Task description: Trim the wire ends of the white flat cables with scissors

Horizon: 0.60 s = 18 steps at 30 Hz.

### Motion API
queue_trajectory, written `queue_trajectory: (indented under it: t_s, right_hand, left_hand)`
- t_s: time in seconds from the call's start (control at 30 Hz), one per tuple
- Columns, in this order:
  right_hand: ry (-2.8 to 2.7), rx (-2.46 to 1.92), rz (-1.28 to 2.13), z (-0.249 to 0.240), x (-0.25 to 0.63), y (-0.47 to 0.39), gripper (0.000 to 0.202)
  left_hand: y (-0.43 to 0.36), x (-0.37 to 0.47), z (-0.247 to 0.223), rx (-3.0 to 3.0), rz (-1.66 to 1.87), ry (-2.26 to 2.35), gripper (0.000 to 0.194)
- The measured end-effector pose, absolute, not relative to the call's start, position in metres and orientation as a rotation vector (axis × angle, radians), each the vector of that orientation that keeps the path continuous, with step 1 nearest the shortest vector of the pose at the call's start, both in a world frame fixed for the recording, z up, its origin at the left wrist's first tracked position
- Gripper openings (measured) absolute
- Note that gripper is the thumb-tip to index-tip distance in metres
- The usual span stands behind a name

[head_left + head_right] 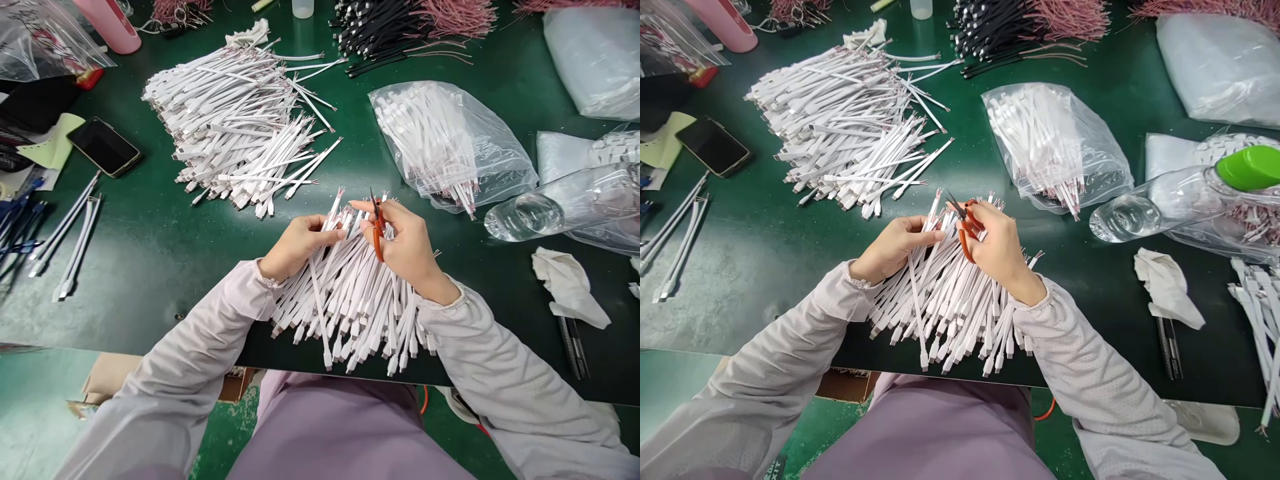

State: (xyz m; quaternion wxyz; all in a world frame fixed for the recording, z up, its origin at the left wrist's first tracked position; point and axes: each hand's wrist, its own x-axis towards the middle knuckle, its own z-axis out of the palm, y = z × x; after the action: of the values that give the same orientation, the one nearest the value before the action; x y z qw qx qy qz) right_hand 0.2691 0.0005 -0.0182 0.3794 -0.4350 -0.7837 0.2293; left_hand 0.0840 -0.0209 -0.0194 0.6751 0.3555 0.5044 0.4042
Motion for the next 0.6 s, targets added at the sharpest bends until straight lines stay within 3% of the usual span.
queue_trajectory:
  t_s: [0.37, 0.6]
  right_hand:
    - [-1.909, -1.171, 0.571, -0.0159, 0.2688, 0.0001, 0.022]
    - [-1.868, -1.134, 0.500, -0.0153, 0.2676, -0.0031, 0.020]
  left_hand:
    - [-0.0221, 0.0851, -0.0227, 0.864, 0.955, 1.123, 0.034]
    - [-0.0197, 0.0791, -0.0169, 1.047, 0.941, 1.147, 0.028]
